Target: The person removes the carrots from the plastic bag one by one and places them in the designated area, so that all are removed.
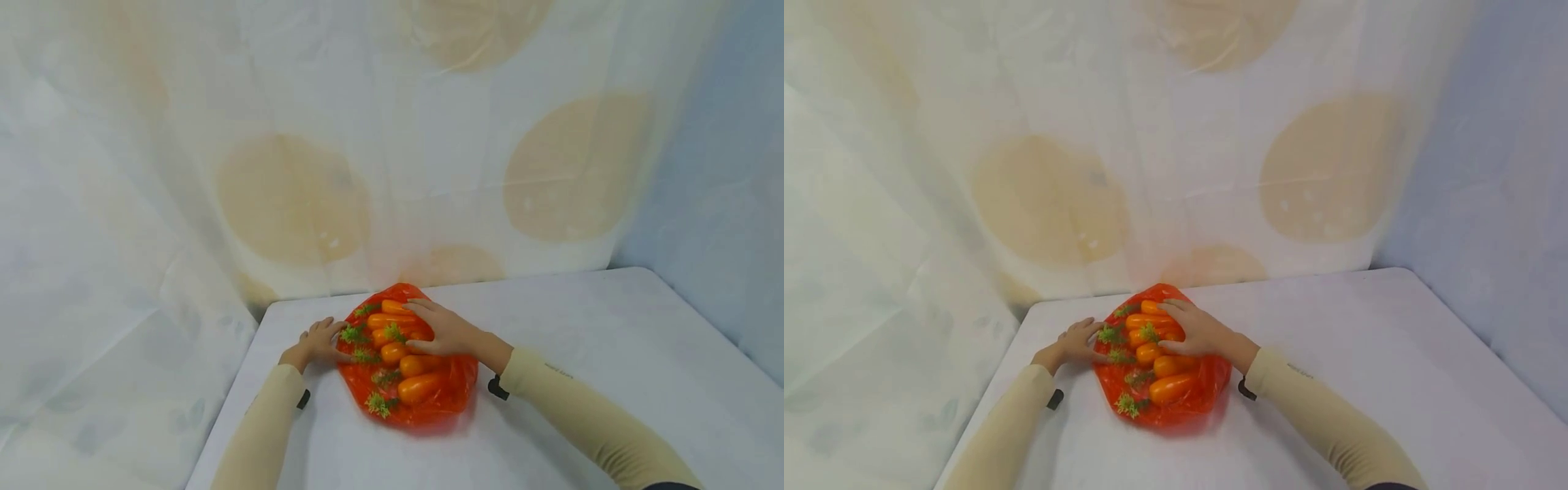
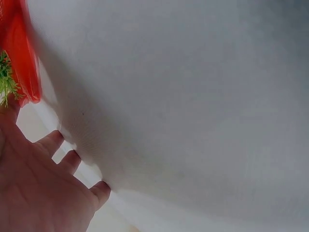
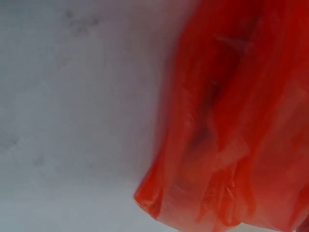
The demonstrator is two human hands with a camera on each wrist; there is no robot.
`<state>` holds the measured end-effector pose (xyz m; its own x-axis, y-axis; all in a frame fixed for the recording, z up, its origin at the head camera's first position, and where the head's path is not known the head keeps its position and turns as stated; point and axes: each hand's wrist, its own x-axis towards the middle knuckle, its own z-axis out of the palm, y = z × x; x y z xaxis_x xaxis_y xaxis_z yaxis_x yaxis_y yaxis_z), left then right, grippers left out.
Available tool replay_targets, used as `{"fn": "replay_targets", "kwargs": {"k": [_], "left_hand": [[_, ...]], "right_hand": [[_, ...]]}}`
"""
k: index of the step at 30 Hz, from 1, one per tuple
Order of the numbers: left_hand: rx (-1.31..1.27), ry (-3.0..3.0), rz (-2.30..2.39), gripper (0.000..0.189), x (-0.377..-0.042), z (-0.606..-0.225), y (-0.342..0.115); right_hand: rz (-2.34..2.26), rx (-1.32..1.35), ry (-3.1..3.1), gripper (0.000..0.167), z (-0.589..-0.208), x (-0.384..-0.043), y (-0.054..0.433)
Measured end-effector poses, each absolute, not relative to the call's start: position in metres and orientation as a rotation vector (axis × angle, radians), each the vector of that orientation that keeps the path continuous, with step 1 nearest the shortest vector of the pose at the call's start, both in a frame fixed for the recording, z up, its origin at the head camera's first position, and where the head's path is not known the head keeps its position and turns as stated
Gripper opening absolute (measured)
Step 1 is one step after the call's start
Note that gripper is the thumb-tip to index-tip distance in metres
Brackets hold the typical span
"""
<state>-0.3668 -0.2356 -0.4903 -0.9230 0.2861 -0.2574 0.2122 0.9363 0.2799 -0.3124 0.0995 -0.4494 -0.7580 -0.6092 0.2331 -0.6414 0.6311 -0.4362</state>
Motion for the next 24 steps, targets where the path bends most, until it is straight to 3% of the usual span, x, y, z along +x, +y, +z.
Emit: {"fn": "replay_targets", "kwargs": {"k": [11,24], "left_hand": [[0.4,2.797,0.372,0.094,-0.367,-0.491,-0.227],[0.416,2.737,0.471,0.092,-0.363,-0.483,-0.243]], "right_hand": [[0.575,1.087,-2.877,0.064,-0.466,-0.307,0.107],[0.884,0.985,-3.02,0.06,-0.469,-0.308,0.121]]}}
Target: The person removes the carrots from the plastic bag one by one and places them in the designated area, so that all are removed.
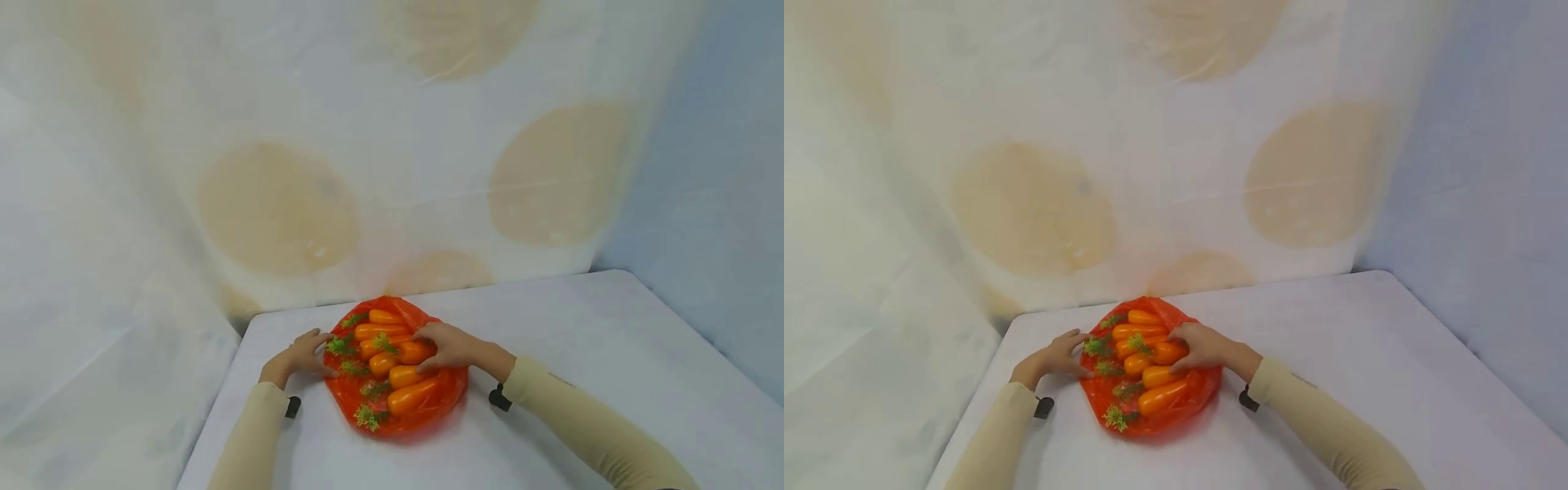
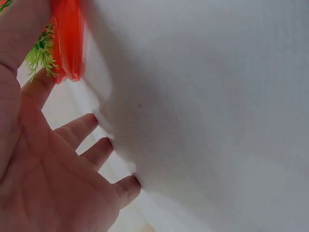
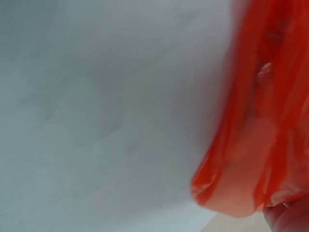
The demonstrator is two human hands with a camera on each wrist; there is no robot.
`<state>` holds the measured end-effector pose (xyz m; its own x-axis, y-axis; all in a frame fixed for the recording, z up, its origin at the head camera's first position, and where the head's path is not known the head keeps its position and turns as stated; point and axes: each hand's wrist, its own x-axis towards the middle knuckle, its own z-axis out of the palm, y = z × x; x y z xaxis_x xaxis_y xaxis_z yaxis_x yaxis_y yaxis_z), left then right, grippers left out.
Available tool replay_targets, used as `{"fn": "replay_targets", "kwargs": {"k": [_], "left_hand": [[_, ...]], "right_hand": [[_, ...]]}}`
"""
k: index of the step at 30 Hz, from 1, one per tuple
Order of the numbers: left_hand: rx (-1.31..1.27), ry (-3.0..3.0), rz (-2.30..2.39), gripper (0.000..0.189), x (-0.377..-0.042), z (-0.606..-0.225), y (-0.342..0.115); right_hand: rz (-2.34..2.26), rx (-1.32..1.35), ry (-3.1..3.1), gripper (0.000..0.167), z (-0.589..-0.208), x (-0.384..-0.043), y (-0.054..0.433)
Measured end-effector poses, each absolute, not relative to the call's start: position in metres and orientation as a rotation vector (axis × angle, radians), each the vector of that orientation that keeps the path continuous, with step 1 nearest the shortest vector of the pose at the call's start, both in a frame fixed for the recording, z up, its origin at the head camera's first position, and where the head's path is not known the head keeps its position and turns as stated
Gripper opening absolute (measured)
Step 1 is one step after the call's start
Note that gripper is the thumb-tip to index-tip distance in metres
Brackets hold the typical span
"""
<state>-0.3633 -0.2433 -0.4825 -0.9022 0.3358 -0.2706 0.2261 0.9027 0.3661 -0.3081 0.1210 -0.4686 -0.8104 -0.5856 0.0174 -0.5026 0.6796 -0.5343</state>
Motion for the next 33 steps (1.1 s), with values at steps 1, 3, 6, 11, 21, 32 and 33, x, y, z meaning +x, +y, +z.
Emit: {"fn": "replay_targets", "kwargs": {"k": [1,3,6,11,21,32,33], "left_hand": [[0.405,2.735,0.479,0.092,-0.36,-0.483,-0.246],[0.397,2.745,0.492,0.092,-0.354,-0.483,-0.248],[0.362,2.771,0.502,0.091,-0.345,-0.484,-0.246],[0.29,2.805,0.491,0.091,-0.329,-0.48,-0.244],[0.215,2.789,0.499,0.094,-0.298,-0.482,-0.257],[0.193,2.802,0.526,0.092,-0.294,-0.485,-0.257],[0.193,2.804,0.527,0.092,-0.295,-0.485,-0.254]], "right_hand": [[-0.801,-0.89,2.717,0.061,-0.469,-0.308,0.121],[-0.783,-0.874,2.693,0.063,-0.469,-0.308,0.121],[-0.761,-0.833,2.66,0.064,-0.466,-0.308,0.124],[-0.742,-0.822,2.645,0.055,-0.46,-0.308,0.122],[-0.612,-0.943,2.706,0.033,-0.46,-0.291,0.105],[-0.772,-1.011,2.731,0.028,-0.452,-0.29,0.103],[-0.782,-1.018,2.734,0.028,-0.45,-0.291,0.104]]}}
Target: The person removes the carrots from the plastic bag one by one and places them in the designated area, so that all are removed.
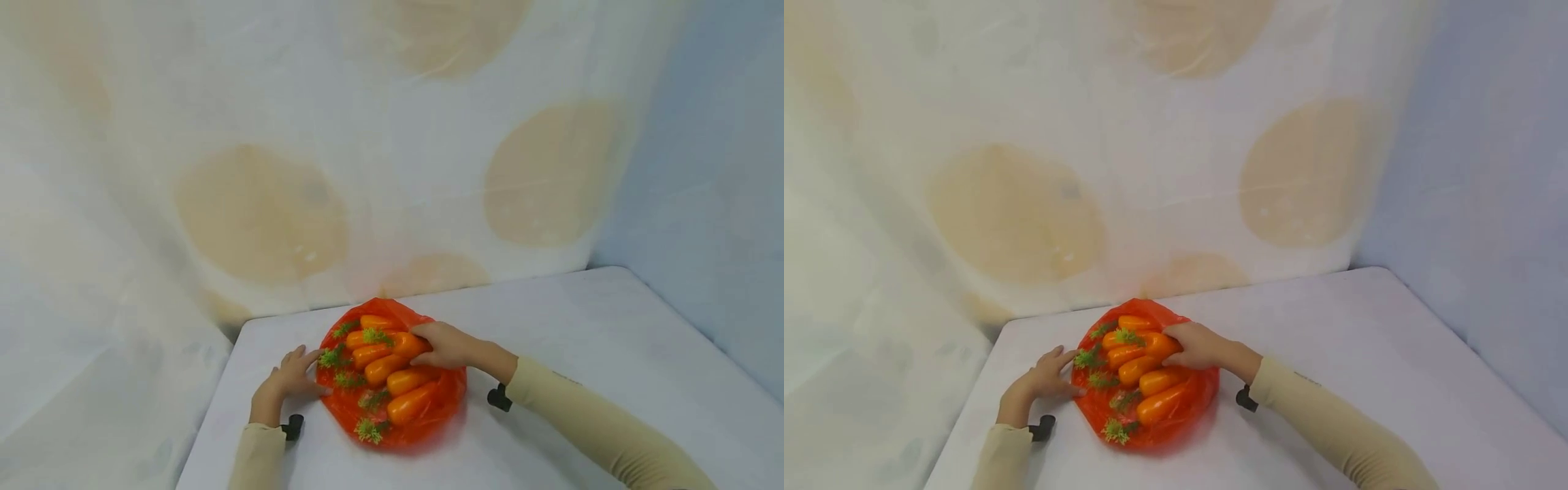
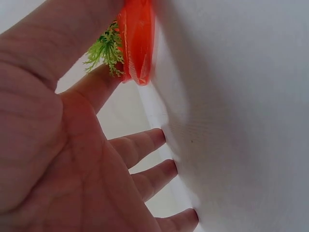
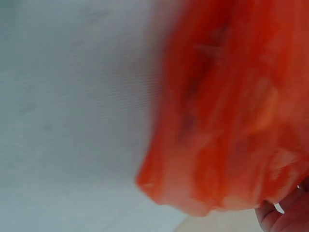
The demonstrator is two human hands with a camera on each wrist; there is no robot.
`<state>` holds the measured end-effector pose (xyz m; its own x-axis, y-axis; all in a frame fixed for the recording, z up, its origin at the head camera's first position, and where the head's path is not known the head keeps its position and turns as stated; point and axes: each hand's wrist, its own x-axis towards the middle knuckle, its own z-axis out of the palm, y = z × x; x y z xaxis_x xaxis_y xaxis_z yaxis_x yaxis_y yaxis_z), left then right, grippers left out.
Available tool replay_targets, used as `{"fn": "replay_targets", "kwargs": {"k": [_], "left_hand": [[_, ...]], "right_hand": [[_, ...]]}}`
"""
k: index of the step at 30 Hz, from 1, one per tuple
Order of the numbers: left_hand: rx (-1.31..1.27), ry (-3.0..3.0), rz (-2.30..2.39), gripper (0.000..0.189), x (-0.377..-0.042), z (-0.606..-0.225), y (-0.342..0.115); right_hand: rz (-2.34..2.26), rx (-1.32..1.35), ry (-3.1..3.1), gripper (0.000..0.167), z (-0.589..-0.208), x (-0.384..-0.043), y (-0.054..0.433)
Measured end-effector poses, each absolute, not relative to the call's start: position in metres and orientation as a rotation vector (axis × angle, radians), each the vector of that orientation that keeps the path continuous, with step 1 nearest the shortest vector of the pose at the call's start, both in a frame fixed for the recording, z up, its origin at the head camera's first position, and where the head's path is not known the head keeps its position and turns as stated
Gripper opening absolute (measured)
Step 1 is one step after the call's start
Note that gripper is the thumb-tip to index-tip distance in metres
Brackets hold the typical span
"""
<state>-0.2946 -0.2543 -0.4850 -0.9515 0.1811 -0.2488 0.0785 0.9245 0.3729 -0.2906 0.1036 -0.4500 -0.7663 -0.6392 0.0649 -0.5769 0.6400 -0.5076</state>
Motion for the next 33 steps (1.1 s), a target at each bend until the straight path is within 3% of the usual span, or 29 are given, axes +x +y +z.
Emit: {"fn": "replay_targets", "kwargs": {"k": [22,33], "left_hand": [[0.18,2.794,0.546,0.088,-0.303,-0.488,-0.234],[0.169,2.79,0.56,0.086,-0.298,-0.495,-0.233]], "right_hand": [[-0.718,-1.138,2.781,0.045,-0.404,-0.287,0.097],[-0.735,-1.118,2.814,0.037,-0.413,-0.291,0.105]]}}
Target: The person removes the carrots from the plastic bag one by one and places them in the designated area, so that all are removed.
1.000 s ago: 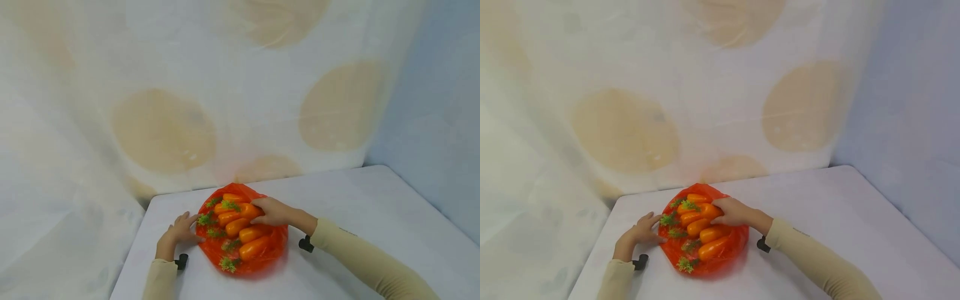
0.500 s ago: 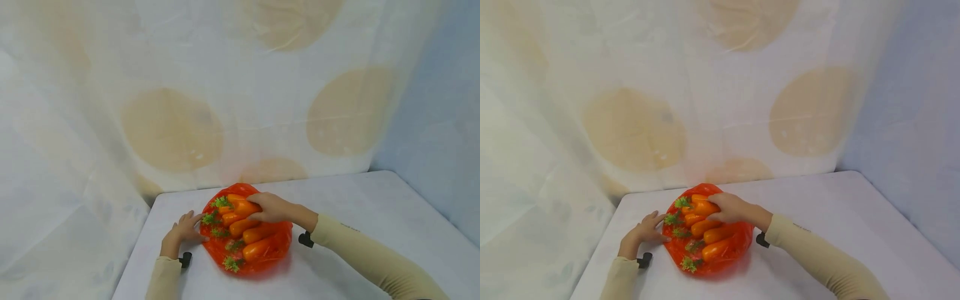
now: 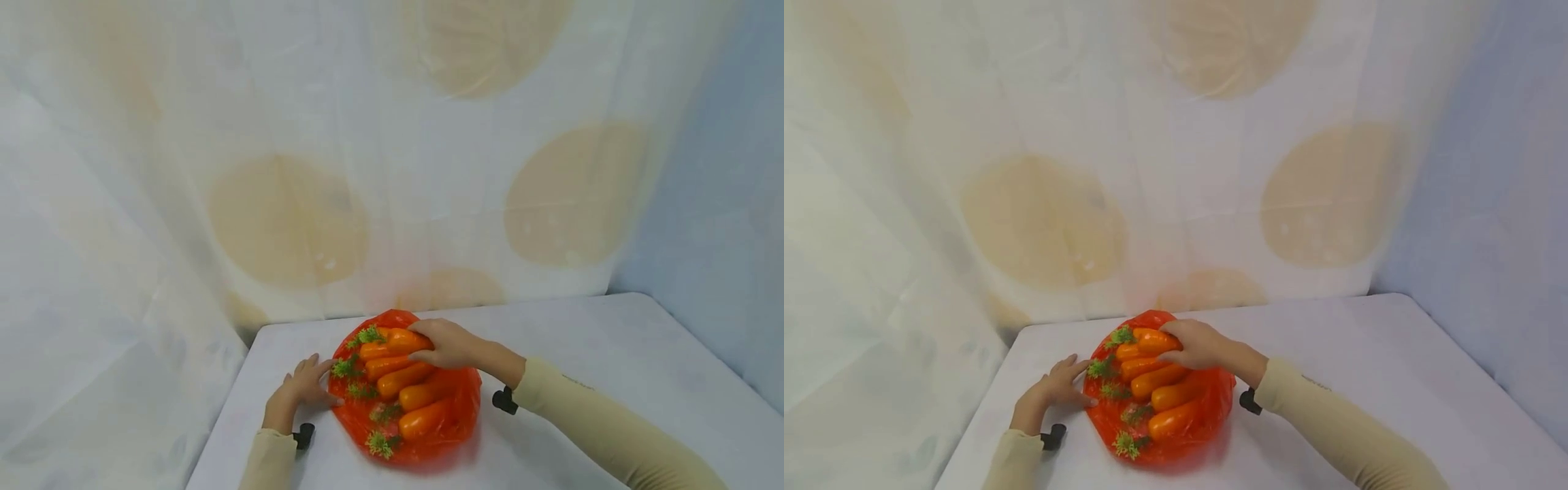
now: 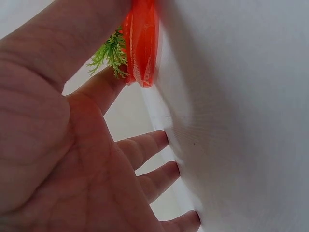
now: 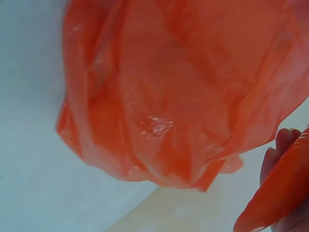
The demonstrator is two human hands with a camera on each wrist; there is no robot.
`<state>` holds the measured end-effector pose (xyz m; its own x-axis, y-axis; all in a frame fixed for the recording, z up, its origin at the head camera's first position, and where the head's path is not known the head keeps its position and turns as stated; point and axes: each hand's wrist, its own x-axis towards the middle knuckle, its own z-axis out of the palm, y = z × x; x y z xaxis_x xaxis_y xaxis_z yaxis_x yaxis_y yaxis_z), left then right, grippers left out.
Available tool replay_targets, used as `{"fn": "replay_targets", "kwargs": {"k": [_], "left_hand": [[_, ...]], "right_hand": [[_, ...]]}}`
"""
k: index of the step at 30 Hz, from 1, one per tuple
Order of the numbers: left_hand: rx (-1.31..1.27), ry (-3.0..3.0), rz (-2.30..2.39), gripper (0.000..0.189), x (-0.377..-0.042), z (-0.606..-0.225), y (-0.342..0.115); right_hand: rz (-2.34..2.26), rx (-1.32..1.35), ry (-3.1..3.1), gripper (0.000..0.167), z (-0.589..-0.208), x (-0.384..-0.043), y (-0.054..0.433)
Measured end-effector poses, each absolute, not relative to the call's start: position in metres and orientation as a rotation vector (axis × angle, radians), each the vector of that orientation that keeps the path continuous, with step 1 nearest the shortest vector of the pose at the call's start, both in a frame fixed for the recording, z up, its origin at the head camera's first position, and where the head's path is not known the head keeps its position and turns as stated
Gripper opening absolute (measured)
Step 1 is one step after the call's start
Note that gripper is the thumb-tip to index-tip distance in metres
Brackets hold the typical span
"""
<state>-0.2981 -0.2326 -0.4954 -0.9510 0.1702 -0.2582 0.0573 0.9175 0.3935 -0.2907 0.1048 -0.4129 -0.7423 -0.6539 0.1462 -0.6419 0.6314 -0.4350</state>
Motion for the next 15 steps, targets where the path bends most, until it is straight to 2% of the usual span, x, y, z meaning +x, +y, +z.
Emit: {"fn": "replay_targets", "kwargs": {"k": [15], "left_hand": [[0.165,2.803,0.563,0.087,-0.302,-0.491,-0.23]], "right_hand": [[-0.749,-1.011,2.866,0.033,-0.413,-0.304,0.129]]}}
